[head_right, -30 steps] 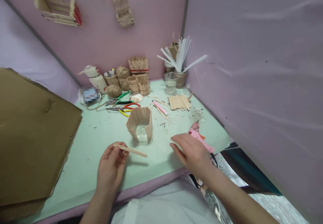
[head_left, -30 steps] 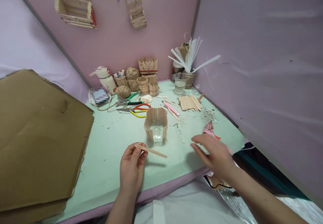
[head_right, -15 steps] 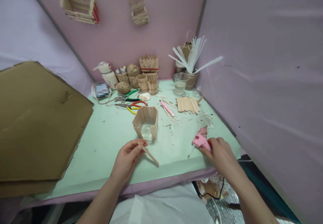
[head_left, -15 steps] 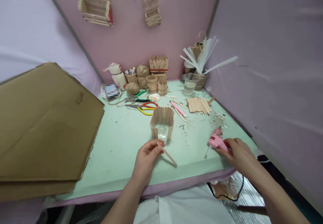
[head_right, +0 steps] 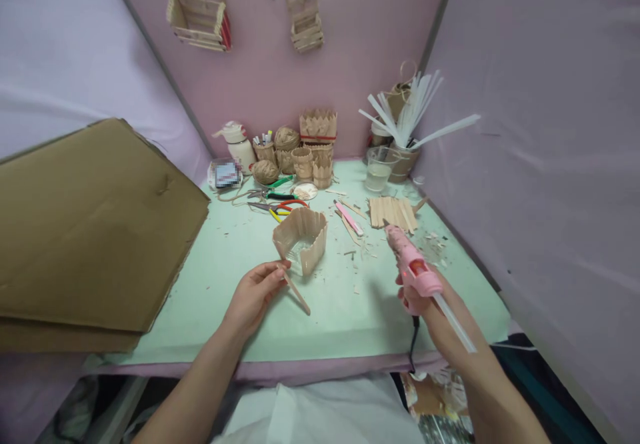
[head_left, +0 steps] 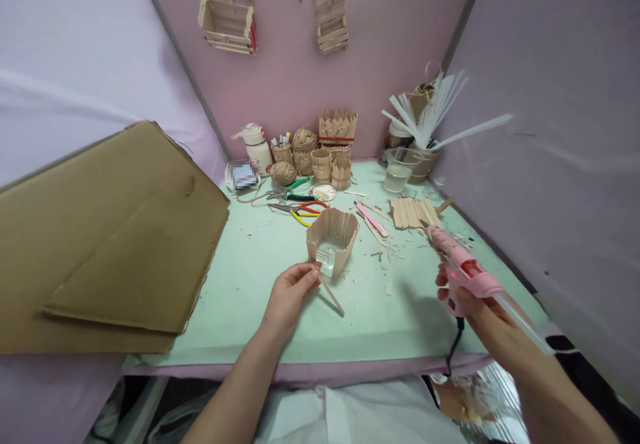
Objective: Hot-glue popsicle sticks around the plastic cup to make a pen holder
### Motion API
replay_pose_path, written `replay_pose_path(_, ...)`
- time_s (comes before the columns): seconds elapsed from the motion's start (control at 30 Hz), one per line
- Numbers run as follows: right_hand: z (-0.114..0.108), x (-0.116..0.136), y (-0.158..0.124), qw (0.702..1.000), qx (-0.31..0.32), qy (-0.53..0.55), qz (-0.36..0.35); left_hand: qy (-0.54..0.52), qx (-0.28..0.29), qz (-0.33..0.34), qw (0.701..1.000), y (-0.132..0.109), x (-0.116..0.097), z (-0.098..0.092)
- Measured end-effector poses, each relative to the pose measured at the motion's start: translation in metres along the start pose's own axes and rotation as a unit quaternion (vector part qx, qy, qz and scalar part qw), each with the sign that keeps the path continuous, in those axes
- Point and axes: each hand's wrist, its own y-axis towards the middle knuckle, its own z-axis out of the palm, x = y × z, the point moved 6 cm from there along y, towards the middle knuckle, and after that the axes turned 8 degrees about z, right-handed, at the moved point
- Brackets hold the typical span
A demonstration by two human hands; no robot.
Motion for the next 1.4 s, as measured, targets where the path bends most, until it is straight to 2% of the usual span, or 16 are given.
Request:
replay_pose_path(0.1,0.024,-0.004,-0.002,0.993,0.058,0.092,0.038,0.007,-0.012,0.019,1.000,0.002,-0.003,-0.010)
replay_pose_path(0.27,0.048,0.017,-0.023,0.986,0.069,0.148,0.041,-0.032,-0.019,0.087,0.996,-0.005,-0.004,-0.027)
replay_pose_path(0.37,0.065,0.029,-0.041,0.982,0.103,0.152,0.032,-0.065,-0.054,0.105,0.991,-0.010,-0.001,-0.038)
replay_pose_path(0.47,0.086,0.031,-0.056,0.981,0.156,0.109,0.025,-0.081,-0.068,0.109,0.988,-0.011,-0.001,-0.043)
replay_pose_path(0.63,0.107,0.043,-0.064,0.979,0.190,0.061,-0.048,-0.091,-0.055,0.108,0.988,-0.011,-0.002,-0.043)
replay_pose_path(0.77,0.112,0.070,-0.063,0.976,0.183,0.037,-0.112,-0.072,-0.064,0.116,0.989,-0.012,-0.001,-0.045)
replay_pose_path(0.9,0.113,0.088,-0.062,0.975,0.172,0.030,-0.139,-0.027,-0.040,0.144,0.988,-0.013,-0.001,-0.045)
replay_pose_path(1.07,0.118,0.077,-0.068,0.980,0.133,0.003,-0.145,0.027,-0.030,0.170,0.985,-0.015,-0.001,-0.045)
replay_pose_path(1.27,0.124,0.043,-0.075,0.985,0.112,-0.040,-0.123,0.063,-0.043,0.173,0.982,-0.017,-0.004,-0.042)
replay_pose_path(1.4,0.128,0.033,-0.075,0.986,0.121,-0.048,-0.108,0.078,-0.040,0.168,0.982,-0.017,-0.004,-0.040)
